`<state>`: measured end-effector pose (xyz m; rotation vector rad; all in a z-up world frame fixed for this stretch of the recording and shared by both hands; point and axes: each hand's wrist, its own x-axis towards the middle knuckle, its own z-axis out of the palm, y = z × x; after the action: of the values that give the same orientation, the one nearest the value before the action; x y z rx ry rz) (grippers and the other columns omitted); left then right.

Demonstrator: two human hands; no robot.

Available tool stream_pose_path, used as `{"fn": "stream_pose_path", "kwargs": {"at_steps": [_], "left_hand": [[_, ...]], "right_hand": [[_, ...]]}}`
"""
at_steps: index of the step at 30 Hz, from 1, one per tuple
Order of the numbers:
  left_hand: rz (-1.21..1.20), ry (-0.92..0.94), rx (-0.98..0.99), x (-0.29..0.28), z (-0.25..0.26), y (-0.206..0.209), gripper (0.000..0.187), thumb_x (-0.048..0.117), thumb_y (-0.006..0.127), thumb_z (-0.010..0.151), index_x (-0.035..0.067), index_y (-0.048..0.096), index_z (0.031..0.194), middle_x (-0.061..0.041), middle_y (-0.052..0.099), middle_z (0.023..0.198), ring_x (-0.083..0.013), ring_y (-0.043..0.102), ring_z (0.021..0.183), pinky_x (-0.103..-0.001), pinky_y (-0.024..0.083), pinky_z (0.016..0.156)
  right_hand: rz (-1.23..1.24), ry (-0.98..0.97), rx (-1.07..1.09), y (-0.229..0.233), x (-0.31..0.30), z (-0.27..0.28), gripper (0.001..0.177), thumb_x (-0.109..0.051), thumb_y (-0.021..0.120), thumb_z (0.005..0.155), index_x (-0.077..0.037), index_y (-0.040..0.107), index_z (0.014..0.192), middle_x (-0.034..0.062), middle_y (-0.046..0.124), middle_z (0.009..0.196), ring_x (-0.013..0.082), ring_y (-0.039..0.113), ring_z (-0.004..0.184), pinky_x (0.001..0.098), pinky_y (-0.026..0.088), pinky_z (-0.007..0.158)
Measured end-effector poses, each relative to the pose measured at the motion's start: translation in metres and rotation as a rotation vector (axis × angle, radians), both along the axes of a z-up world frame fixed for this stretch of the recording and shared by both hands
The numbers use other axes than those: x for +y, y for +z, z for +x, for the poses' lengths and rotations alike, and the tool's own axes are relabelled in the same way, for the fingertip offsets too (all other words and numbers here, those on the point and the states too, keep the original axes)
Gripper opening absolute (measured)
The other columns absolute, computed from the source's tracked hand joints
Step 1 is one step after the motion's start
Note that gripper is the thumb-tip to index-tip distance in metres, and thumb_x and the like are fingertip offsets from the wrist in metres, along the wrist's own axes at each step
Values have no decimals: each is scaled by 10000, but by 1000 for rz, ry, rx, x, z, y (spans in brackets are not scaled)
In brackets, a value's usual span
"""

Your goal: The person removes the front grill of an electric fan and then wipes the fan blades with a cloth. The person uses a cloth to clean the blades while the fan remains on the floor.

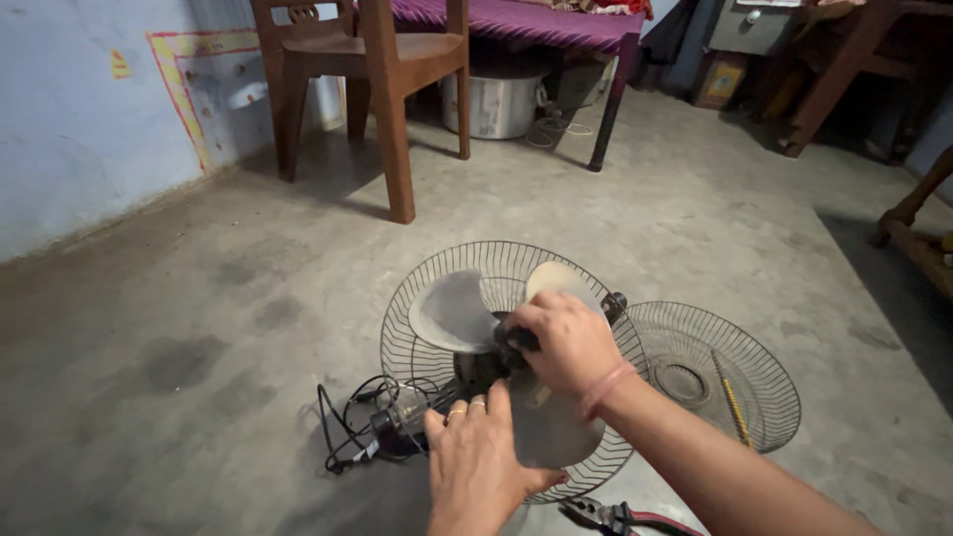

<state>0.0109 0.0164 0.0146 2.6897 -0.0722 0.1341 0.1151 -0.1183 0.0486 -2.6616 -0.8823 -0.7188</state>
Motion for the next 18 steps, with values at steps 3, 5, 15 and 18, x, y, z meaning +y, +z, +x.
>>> {"fn": "stream_pose_path", "kwargs": {"at_steps": [3,5,15,18], "left_hand": [[-8,-9,-37,-2,2,-3,1147,612,947,528,70,456,1411,-120,667,1178,-290,591,1128,-520,339,970],[-2,-4,-24,-3,1,-6,1144,625,938,530,83,460,1418,-115,656,1202,-287,581,1142,-514,340,973],[21,1,-173,-5,-2,-20,1158,666,912,477,63,513,1381,-86,626,1259,-291,541,1223,-528,326,958],[23,-8,-255,-2,0,-18,1187,670,912,462,36,524,1387,-104,638,1230,-310,548,1201,-534,329,934]], "right_hand": [[-19,-98,-3,6,7,12,169,-231,768,751,-203,764,918,56,668,927,290,662,962,429,549,794],[-38,-162,1,10,7,15,170,-283,774,770,-180,760,904,66,667,932,295,658,977,429,555,779],[-160,-318,258,16,-8,-5,279,-363,752,769,-234,783,1015,95,720,973,309,706,920,442,568,790],[-116,-244,277,10,-3,-4,271,-386,752,780,-229,787,998,110,728,954,324,713,895,453,568,795]]}}
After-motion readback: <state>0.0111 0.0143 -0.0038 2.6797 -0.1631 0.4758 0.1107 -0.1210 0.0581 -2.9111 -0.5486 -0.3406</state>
